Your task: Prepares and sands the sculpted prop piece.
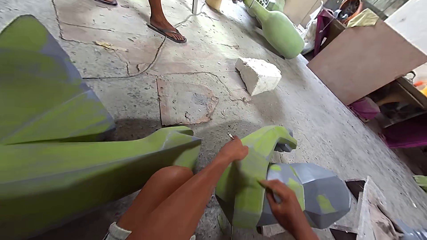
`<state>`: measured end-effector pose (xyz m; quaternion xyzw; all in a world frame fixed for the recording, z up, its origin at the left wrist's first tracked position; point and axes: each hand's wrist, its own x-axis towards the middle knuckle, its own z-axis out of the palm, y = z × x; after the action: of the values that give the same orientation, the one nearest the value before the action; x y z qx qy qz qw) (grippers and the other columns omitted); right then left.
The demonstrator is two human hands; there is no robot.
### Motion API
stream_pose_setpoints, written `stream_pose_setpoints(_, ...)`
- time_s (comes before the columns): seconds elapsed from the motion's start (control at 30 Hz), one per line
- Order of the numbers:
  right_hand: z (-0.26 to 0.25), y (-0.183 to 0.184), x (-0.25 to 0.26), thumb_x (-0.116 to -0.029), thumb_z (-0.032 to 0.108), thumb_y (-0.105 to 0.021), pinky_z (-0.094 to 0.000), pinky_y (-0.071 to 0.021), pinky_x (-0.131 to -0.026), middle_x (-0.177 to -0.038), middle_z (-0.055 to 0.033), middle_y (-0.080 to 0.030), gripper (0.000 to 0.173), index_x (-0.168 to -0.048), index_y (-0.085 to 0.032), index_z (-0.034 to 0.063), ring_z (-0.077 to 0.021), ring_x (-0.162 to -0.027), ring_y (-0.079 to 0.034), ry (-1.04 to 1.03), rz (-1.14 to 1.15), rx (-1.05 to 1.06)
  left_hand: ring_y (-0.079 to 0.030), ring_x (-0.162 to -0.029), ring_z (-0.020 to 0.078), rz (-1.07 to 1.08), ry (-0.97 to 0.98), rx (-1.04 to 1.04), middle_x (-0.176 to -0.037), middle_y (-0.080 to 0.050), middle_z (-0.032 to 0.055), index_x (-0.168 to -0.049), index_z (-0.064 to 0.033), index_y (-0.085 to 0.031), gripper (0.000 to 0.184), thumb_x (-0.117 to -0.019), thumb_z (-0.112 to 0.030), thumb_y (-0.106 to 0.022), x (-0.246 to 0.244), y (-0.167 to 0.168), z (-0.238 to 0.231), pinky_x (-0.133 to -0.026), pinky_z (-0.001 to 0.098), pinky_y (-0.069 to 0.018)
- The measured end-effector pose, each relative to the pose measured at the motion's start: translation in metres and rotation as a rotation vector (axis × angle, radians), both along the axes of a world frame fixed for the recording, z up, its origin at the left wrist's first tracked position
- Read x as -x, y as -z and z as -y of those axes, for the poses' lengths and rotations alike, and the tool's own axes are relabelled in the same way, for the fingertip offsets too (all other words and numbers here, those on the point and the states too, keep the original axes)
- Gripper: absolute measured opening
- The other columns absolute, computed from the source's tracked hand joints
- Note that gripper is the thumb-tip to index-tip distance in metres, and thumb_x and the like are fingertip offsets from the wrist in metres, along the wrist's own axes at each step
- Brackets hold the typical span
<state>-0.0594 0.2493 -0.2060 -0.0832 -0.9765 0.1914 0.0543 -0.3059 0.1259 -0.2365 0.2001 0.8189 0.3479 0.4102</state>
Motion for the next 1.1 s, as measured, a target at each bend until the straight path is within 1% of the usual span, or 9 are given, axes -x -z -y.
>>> stream_pose_setpoints(0.1,-0.036,-0.009,0.056,-0.0981,0.016,-0.055,-0.0329,-0.0586,-0.093,-0.110,0.0017,-0.074,0.031,-0.121,-0.075,0.0184,-0.0085,-0.104,-0.069,-0.018,-0.017,-0.046,-0.068,-0.108,0.0391,-0.097,-0.043,0.115,-0.122,-0.066,0.0240,-0.145,0.0013,-0.041,0.064,-0.0974,-0.037,-0.058,-0.006,0.007,0.001,-0.086,0.0600,-0.0552)
stream_pose_setpoints(0.2,-0.046,-0.008,0.099,-0.0995,0.018,-0.055,-0.0395,-0.0579,-0.093,-0.108,-0.0007,-0.074,0.029,-0.119,-0.076,0.0177,-0.0131,-0.103,-0.070,0.001,0.093,-0.097,-0.065,-0.113,0.0443,-0.182,0.002,0.270,-0.142,-0.052,0.0297,-0.153,0.0076,-0.030,0.087,-0.0858,-0.025,-0.075,-0.017,0.026,-0.002,-0.087,0.0611,-0.0550)
stream_pose_setpoints(0.3,-0.038,-0.003,0.129,-0.1000,0.018,-0.053,-0.0461,-0.0574,-0.090,-0.107,-0.0058,-0.073,0.030,-0.119,-0.076,0.0178,-0.0209,-0.102,-0.070,0.069,0.226,-0.178,-0.064,-0.118,0.0436,-0.168,0.085,0.306,-0.143,-0.051,0.0302,-0.152,0.0094,-0.028,0.081,-0.0905,-0.023,-0.069,-0.020,0.034,-0.007,-0.091,0.0597,-0.0543)
stream_pose_setpoints(0.4,-0.026,0.006,0.148,-0.1012,0.018,-0.051,-0.0468,-0.0571,-0.089,-0.114,-0.0079,-0.070,0.032,-0.123,-0.074,0.0188,-0.0244,-0.105,-0.069,0.153,0.339,-0.267,-0.064,-0.117,0.0419,-0.160,0.097,0.297,-0.139,-0.055,0.0279,-0.150,0.0074,-0.030,0.077,-0.0907,-0.022,-0.068,-0.019,0.031,-0.008,-0.091,0.0580,-0.0549)
stream_pose_setpoints(0.67,0.001,0.017,0.149,-0.0999,0.016,-0.056,-0.0486,-0.0570,-0.089,-0.126,-0.0146,-0.063,0.033,-0.130,-0.069,0.0159,-0.0324,-0.113,-0.065,0.170,0.629,-0.488,-0.066,-0.114,0.0426,-0.152,0.126,0.302,-0.141,-0.053,0.0279,-0.154,0.0052,-0.026,0.080,-0.0901,-0.017,-0.068,-0.019,0.031,-0.007,-0.087,0.0591,-0.0560)
stream_pose_setpoints(0.77,-0.011,0.010,0.138,-0.0977,0.025,-0.055,-0.0475,-0.0561,-0.090,-0.122,-0.0088,-0.065,0.033,-0.126,-0.072,0.0222,-0.0272,-0.115,-0.064,0.090,0.592,-0.431,-0.066,-0.113,0.0439,-0.152,0.133,0.290,-0.137,-0.056,0.0277,-0.151,0.0042,-0.031,0.079,-0.0866,-0.018,-0.071,-0.019,0.031,-0.008,-0.087,0.0607,-0.0555)
stream_pose_setpoints(0.83,-0.025,0.005,0.136,-0.0966,0.029,-0.053,-0.0482,-0.0567,-0.087,-0.117,-0.0051,-0.069,0.032,-0.119,-0.076,0.0249,-0.0239,-0.108,-0.067,0.083,0.480,-0.360,-0.065,-0.114,0.0433,-0.158,0.123,0.273,-0.135,-0.059,0.0270,-0.152,0.0039,-0.031,0.082,-0.0856,-0.021,-0.071,-0.018,0.034,-0.009,-0.088,0.0609,-0.0550)
stream_pose_setpoints(0.97,-0.042,0.006,0.150,-0.0989,0.023,-0.056,-0.0475,-0.0578,-0.085,-0.113,-0.0065,-0.070,0.031,-0.123,-0.075,0.0248,-0.0237,-0.102,-0.069,0.109,0.341,-0.293,-0.066,-0.114,0.0428,-0.171,0.126,0.274,-0.132,-0.060,0.0263,-0.152,0.0037,-0.031,0.083,-0.0854,-0.023,-0.071,-0.019,0.036,-0.009,-0.088,0.0605,-0.0551)
stream_pose_setpoints(1.1,-0.031,0.015,0.163,-0.0995,0.022,-0.055,-0.0472,-0.0567,-0.090,-0.118,-0.0078,-0.068,0.031,-0.124,-0.074,0.0232,-0.0250,-0.109,-0.067,0.159,0.417,-0.271,-0.066,-0.113,0.0421,-0.186,0.123,0.276,-0.133,-0.060,0.0258,-0.152,0.0034,-0.031,0.083,-0.0845,-0.023,-0.071,-0.019,0.037,-0.010,-0.087,0.0592,-0.0556)
